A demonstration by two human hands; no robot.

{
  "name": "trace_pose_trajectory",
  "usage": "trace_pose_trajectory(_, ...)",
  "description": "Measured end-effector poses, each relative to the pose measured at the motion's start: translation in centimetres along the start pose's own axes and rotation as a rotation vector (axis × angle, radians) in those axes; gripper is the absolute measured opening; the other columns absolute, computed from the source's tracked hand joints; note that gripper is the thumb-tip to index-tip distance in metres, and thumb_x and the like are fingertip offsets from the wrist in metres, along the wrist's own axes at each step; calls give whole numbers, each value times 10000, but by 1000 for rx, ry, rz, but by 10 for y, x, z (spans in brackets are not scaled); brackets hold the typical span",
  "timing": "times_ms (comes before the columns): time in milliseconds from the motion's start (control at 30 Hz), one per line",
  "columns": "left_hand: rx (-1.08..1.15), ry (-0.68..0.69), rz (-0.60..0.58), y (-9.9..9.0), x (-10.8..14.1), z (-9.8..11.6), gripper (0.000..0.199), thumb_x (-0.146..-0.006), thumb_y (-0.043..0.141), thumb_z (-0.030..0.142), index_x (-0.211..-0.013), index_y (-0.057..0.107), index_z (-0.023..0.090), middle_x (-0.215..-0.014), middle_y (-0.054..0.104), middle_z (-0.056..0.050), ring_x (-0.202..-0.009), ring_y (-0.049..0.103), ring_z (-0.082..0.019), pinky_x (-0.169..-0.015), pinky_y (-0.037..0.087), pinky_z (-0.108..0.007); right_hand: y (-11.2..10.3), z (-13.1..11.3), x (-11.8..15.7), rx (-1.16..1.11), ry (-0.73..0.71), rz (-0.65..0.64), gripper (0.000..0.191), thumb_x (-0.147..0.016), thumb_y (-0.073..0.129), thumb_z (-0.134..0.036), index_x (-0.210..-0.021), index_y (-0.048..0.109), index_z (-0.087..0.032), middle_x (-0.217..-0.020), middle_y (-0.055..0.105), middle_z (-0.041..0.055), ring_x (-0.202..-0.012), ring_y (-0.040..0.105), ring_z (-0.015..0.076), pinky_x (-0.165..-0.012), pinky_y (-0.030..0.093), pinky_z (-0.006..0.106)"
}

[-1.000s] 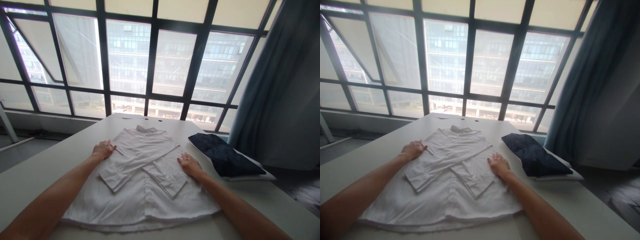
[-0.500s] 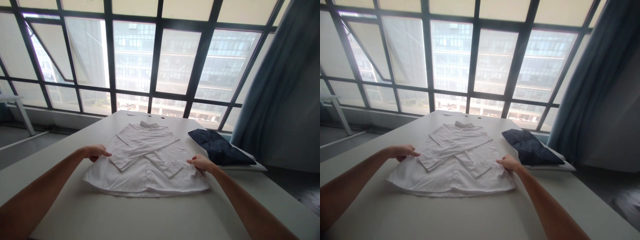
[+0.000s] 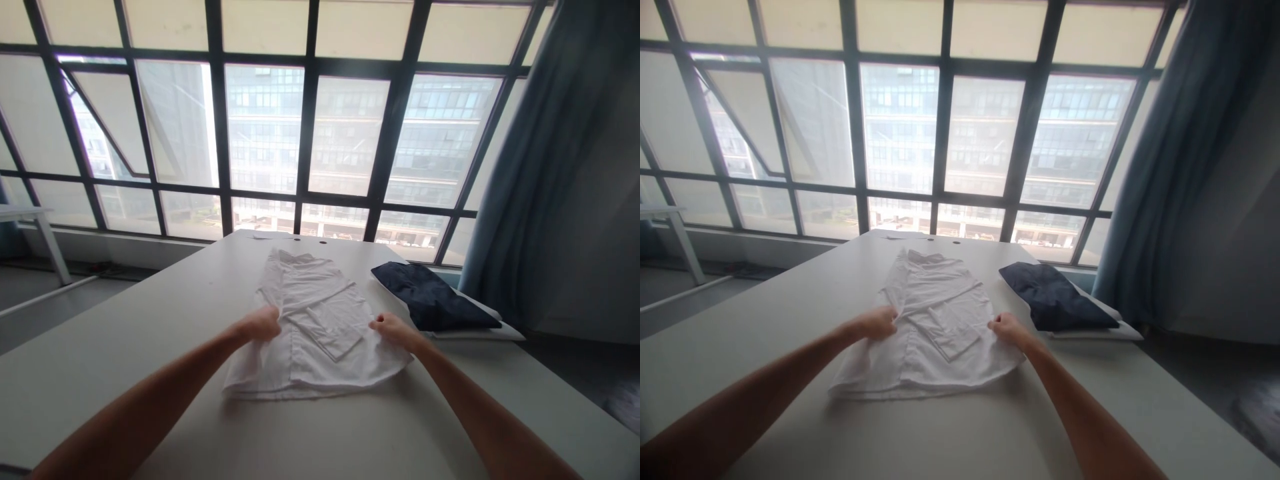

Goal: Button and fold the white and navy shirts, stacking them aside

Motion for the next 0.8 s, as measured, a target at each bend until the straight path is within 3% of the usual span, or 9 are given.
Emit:
trace_pose_trajectory(100, -9, -14, -38, 21, -2, 14, 88, -703, 595, 149, -753, 662, 121, -766, 695, -104, -715, 654, -217, -633, 514, -280, -1, -1, 11, -181, 79, -104, 127, -702, 712, -223, -738, 616, -147, -633, 589, 7, -532, 545, 118, -486, 394, 206)
trace_pose_trajectory(233, 214, 47, -173, 11, 5, 4, 383, -904, 470, 401, -1027, 674, 100, -747, 706, -96, -625, 657, -201, -596, 532, -296, -3, -5, 22, -326, 103, -277, 168, -706, 697, -277, -769, 638, -133, -665, 629, 42, -553, 592, 142, -501, 438, 218)
trace_pose_trajectory(300, 280, 182, -96, -4, 10, -6, 504, -931, 425, 479, -1188, 635, 100, -807, 725, -103, -694, 678, -218, -681, 553, -335, -5, -8, 22, -337, 70, -275, 164, -708, 681, -282, -739, 637, -127, -656, 632, 47, -537, 584, 137, -487, 430, 214)
trace_pose_trajectory(367, 199, 341, 116, -17, 14, -20, 554, -915, 465, 516, -1274, 604, 117, -1033, 725, -140, -942, 676, -259, -885, 526, -389, -7, -13, 20, -343, 42, -235, 163, -711, 662, -271, -771, 661, -120, -667, 647, 51, -526, 579, 133, -474, 419, 210)
trace_pose_trajectory(433, 67, 432, 244, -14, 18, -34, 595, -893, 508, 538, -1326, 579, 136, -1331, 599, -166, -1243, 535, -310, -1076, 402, -440, -6, -22, 18, -346, 22, -182, 231, -713, 646, -254, -890, 699, -115, -704, 675, 55, -522, 578, 131, -465, 410, 206)
trace_pose_trajectory(500, -34, 449, 222, 2, 16, -47, 647, -886, 520, 555, -1396, 520, 158, -1510, 415, -151, -1410, 336, -335, -1156, 288, -483, -2, -37, 18, -339, 4, -123, 367, -711, 633, -232, -1052, 703, -116, -755, 699, 56, -534, 585, 130, -469, 408, 202)
trace_pose_trajectory(633, -110, 432, 111, 26, 9, -56, 712, -893, 506, 582, -1474, 425, 178, -1584, 273, -115, -1471, 187, -337, -1187, 218, -499, 25, -86, 28, -310, -134, -109, 526, -697, 613, -184, -1213, 660, -94, -830, 719, 63, -626, 624, 143, -545, 447, 202)
trace_pose_trajectory(800, -92, 452, 126, 28, 10, -55, 724, -886, 519, 603, -1470, 435, 184, -1583, 273, -121, -1470, 187, -341, -1188, 212, -496, 80, -138, 50, -182, -352, -263, 472, -684, 612, -163, -1143, 704, -107, -813, 721, 44, -690, 629, 159, -618, 466, 211)
Point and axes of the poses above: each hand's wrist, its own x-axis away from the middle knuckle, its own y-axis out of the palm, z = x × y, the point moved 6 cm from there along -x, towards the middle knuckle
